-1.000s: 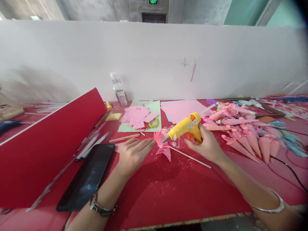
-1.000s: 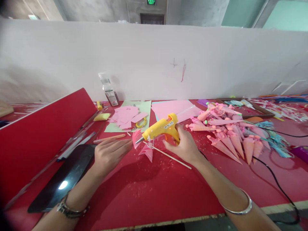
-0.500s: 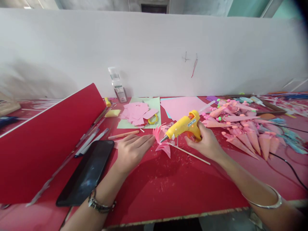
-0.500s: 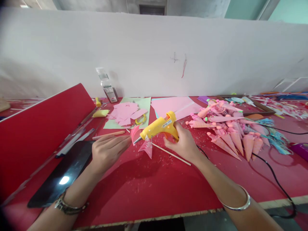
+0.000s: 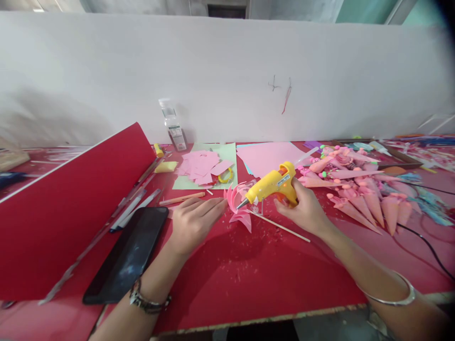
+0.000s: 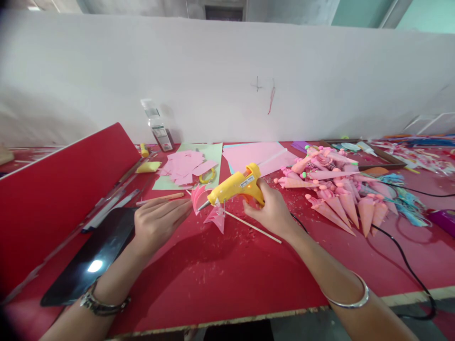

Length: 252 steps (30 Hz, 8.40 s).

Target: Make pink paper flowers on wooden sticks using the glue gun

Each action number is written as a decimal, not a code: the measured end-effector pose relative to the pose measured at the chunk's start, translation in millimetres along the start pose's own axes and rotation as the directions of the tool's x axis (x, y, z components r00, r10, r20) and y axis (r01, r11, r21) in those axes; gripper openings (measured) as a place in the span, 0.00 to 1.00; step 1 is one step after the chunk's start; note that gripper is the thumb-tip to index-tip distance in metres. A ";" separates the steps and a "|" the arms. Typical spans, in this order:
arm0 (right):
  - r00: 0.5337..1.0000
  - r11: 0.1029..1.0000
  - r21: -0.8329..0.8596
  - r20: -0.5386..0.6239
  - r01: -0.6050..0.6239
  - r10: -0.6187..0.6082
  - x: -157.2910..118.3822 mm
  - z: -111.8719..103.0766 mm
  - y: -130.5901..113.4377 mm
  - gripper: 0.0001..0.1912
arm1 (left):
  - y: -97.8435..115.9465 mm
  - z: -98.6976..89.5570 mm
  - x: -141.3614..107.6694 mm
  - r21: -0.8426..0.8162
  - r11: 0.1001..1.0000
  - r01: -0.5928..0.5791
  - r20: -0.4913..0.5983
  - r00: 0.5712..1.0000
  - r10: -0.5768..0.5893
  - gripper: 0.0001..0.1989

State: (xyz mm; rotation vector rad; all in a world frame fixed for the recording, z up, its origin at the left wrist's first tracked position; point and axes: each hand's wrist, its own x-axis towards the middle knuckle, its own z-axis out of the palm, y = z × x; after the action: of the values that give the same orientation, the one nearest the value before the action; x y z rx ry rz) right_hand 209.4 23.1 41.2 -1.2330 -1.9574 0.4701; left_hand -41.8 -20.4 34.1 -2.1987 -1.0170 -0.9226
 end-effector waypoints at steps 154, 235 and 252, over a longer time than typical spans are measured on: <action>0.996 0.872 -0.488 0.042 -0.050 0.081 -25.6 -55.1 86.1 0.15 | -3.9 13.4 -1.7 0.112 0.958 0.266 0.061 0.960 -0.273 0.09; 0.983 0.955 -0.236 0.048 0.182 -0.176 6.1 49.7 -12.1 0.10 | 8.4 17.2 -3.1 0.009 0.975 0.223 0.257 0.941 -0.218 0.11; 0.977 0.982 -0.046 0.113 0.185 -0.178 5.5 53.4 -12.6 0.09 | 11.8 21.0 -1.9 -0.218 0.826 0.519 0.313 0.839 -0.445 0.09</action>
State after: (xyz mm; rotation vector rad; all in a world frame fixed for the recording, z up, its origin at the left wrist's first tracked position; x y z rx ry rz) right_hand 159.8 26.7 17.4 -1.0693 -2.1654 0.3976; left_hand -25.8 -13.1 17.5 -2.3881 -1.7219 -1.0908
